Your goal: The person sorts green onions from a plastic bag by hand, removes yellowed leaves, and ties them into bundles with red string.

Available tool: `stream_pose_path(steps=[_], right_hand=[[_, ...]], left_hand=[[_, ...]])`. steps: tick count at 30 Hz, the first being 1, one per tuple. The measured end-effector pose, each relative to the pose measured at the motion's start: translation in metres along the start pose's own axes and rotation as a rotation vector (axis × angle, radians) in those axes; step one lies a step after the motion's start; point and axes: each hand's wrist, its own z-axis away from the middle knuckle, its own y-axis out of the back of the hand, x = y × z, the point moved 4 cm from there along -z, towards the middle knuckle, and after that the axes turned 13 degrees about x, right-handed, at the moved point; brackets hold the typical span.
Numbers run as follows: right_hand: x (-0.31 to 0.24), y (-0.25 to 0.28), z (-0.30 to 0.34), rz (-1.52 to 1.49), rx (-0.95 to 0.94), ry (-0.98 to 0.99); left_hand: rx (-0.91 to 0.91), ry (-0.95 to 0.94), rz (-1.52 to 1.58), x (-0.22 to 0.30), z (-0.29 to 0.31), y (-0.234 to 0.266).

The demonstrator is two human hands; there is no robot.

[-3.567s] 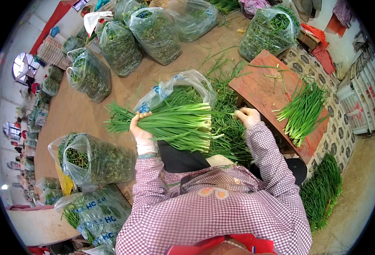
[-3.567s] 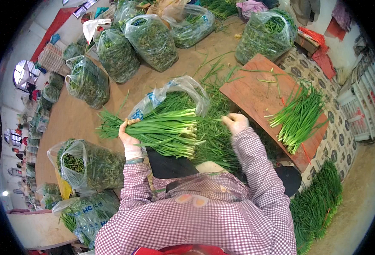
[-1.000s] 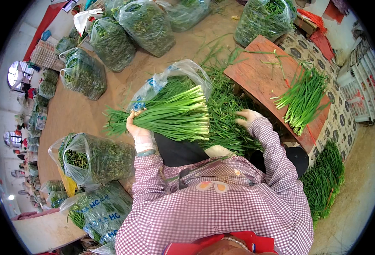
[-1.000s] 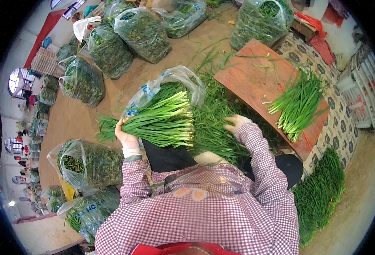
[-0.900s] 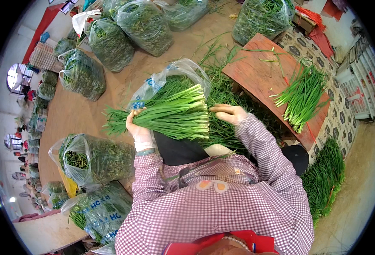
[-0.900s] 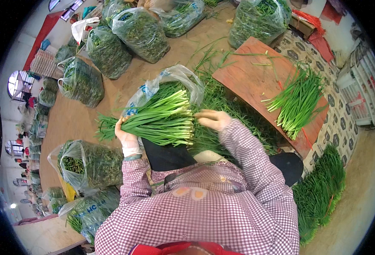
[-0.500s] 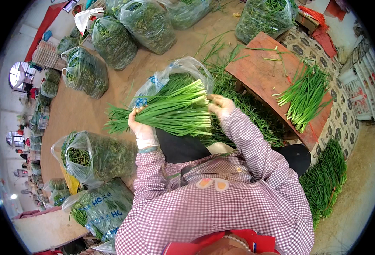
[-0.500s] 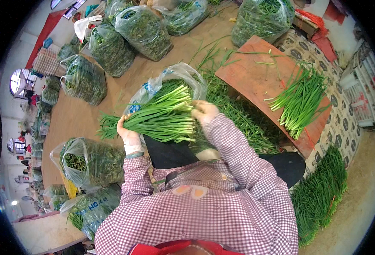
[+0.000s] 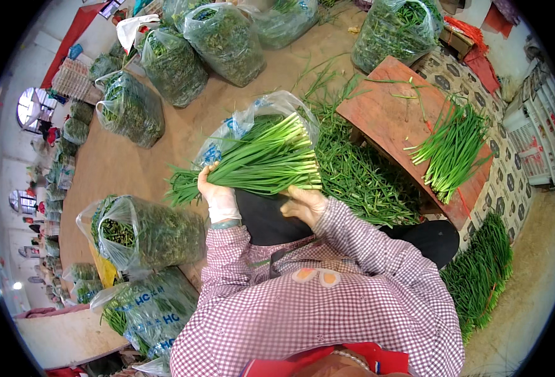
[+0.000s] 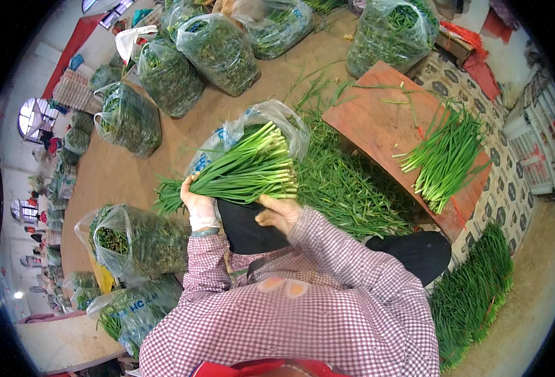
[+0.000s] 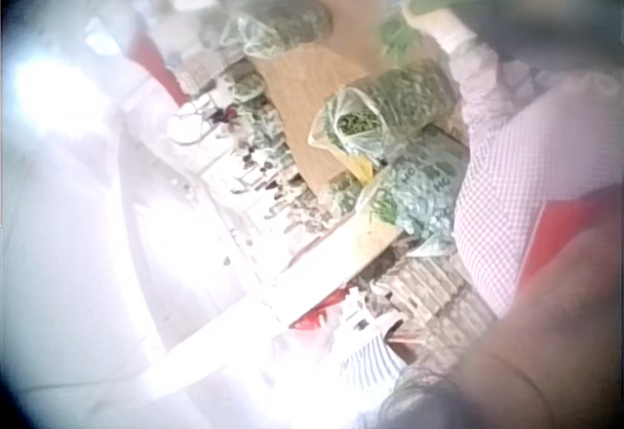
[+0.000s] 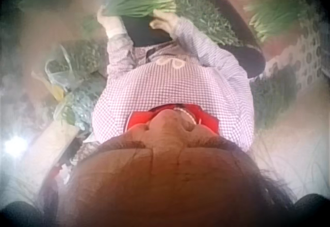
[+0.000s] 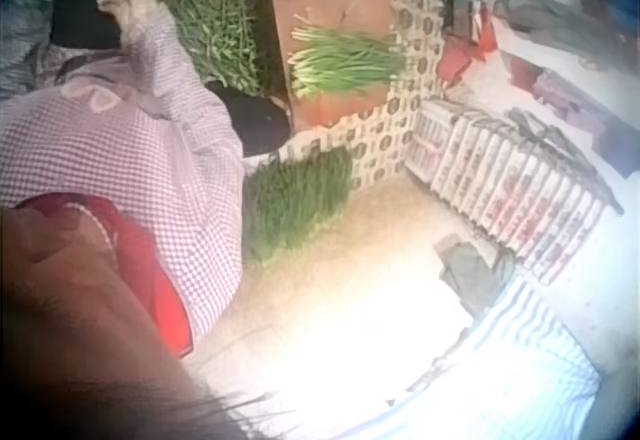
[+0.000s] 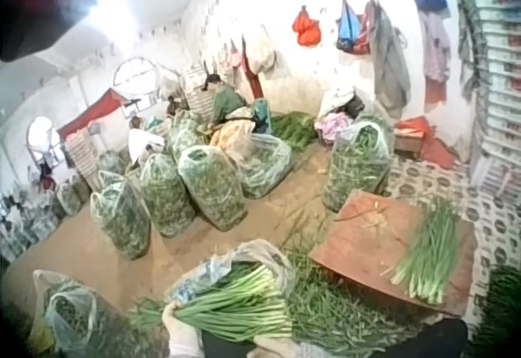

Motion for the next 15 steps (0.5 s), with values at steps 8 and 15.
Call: stream_pose_path(steps=[8,15], right_hand=[[-0.003,-0.025,0.017,0.077,-0.12,-0.148],[-0.056,0.046,0.075,-0.024,-0.205,-0.023]], left_hand=[[0.009,0.018,0.03,-0.002,0.011,-0.007],[-0.033,0.041,0.051,-0.001,-0.001,0.002]])
